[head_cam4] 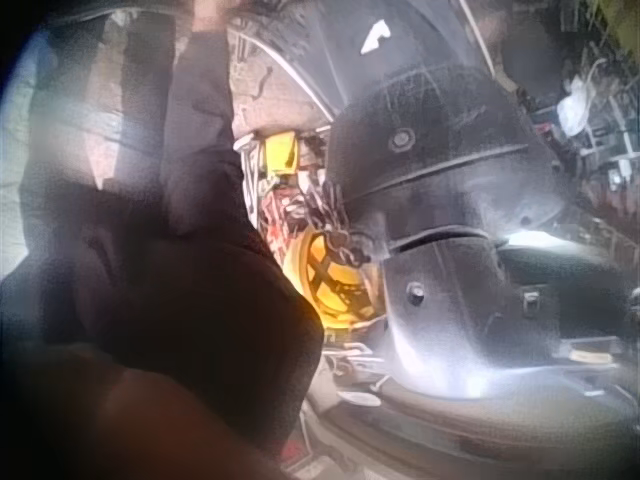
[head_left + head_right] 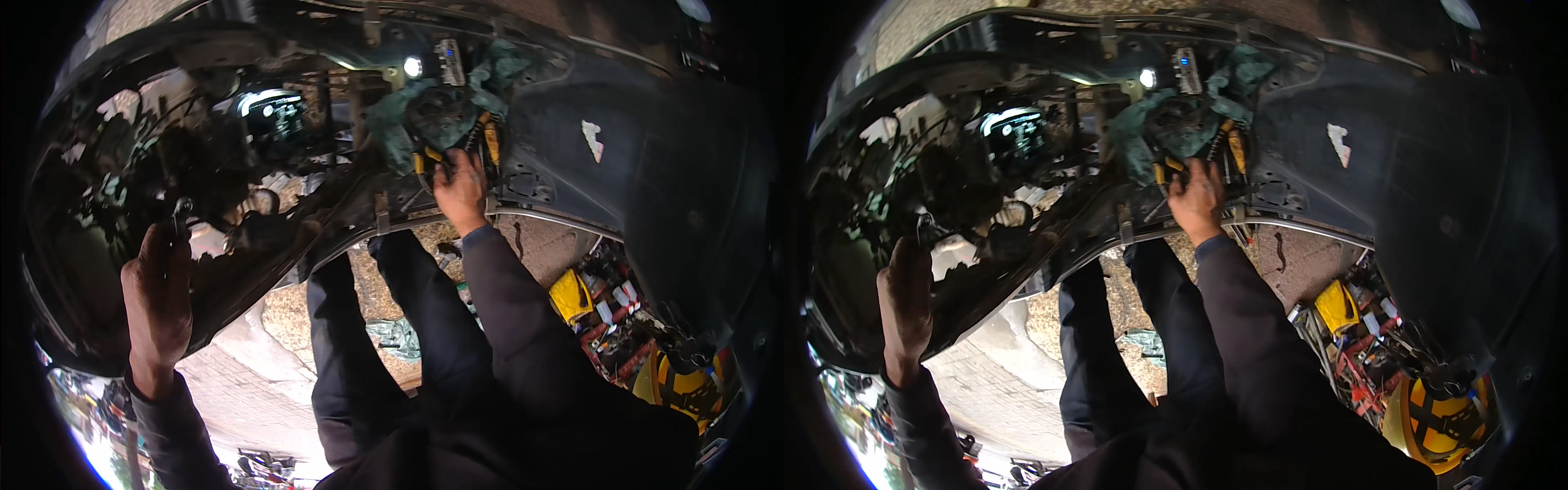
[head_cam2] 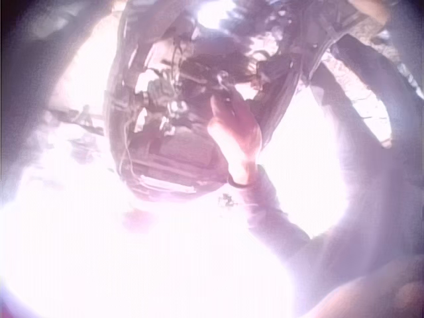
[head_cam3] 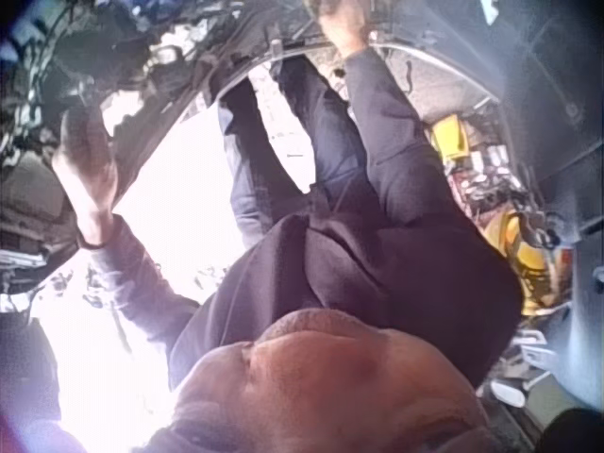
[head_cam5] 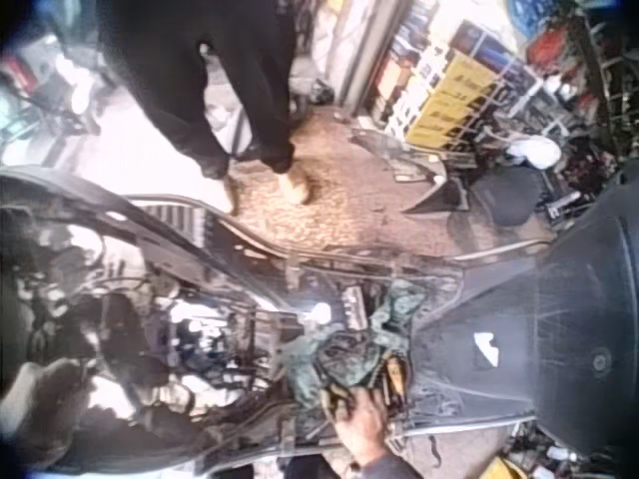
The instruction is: The person uses a yellow-handled screwdriver to adjust components inside the exposed engine of a motorcycle. They repeatedly insert the tool, turn it, and reposition their hands to reach different areas within the engine casing.
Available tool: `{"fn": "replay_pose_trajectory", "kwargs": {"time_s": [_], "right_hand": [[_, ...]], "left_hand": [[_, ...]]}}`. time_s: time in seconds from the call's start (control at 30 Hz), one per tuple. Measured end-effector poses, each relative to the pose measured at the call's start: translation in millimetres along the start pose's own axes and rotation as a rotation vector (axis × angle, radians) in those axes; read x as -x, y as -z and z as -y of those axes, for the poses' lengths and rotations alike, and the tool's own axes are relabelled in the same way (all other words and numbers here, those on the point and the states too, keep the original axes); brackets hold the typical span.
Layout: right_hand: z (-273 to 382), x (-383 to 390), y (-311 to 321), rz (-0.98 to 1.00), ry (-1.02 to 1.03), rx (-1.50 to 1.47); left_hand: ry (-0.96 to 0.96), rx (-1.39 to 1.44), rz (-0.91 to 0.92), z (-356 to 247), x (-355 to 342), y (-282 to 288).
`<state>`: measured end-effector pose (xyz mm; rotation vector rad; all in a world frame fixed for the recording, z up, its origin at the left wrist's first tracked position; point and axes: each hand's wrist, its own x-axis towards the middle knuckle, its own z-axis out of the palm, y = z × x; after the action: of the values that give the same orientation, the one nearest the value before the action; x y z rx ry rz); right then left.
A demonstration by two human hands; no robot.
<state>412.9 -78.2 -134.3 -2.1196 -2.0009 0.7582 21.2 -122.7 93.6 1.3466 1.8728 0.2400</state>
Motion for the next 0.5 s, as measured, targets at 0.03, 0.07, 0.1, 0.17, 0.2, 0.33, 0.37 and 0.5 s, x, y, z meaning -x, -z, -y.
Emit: {"fn": "replay_pose_trajectory", "kwargs": {"time_s": [0.03, 0.07, 0.1, 0.17, 0.2, 0.33, 0.37, 0.5], "right_hand": [[-21.2, -3.7, 7.3, 0.003, -0.057, 0.039], [-39.7, -7.5, 13.7, 0.009, -0.12, 0.076], [-55.3, -13.6, 19.3, 0.018, -0.163, 0.135], [-74.5, -23.2, 22.1, 0.058, -0.206, 0.022], [-79.7, -24.0, 22.1, 0.086, -0.256, -0.129], [-81.6, -25.0, 12.8, 0.238, -0.253, -0.132], [-79.9, -28.7, 8.0, 0.202, -0.266, -0.254], [-72.8, -63.4, -15.0, 0.066, -0.294, -0.05]], "left_hand": [[-0.003, 0.036, 0.005, -3.1, -5.7, -7.9], [0.043, 0.083, 0.021, -4.1, -10.6, -15.0], [0.042, 0.099, 0.035, -3.5, -15.1, -20.7], [0.108, 0.141, 0.085, 1.0, -23.2, -29.3], [0.091, 0.121, 0.118, 3.8, -27.2, -32.0], [0.179, 0.164, 0.224, 11.4, -39.7, -38.0], [0.21, 0.177, 0.241, 12.4, -41.7, -40.2], [0.029, 0.155, 0.228, 17.7, -50.7, -46.9]]}}
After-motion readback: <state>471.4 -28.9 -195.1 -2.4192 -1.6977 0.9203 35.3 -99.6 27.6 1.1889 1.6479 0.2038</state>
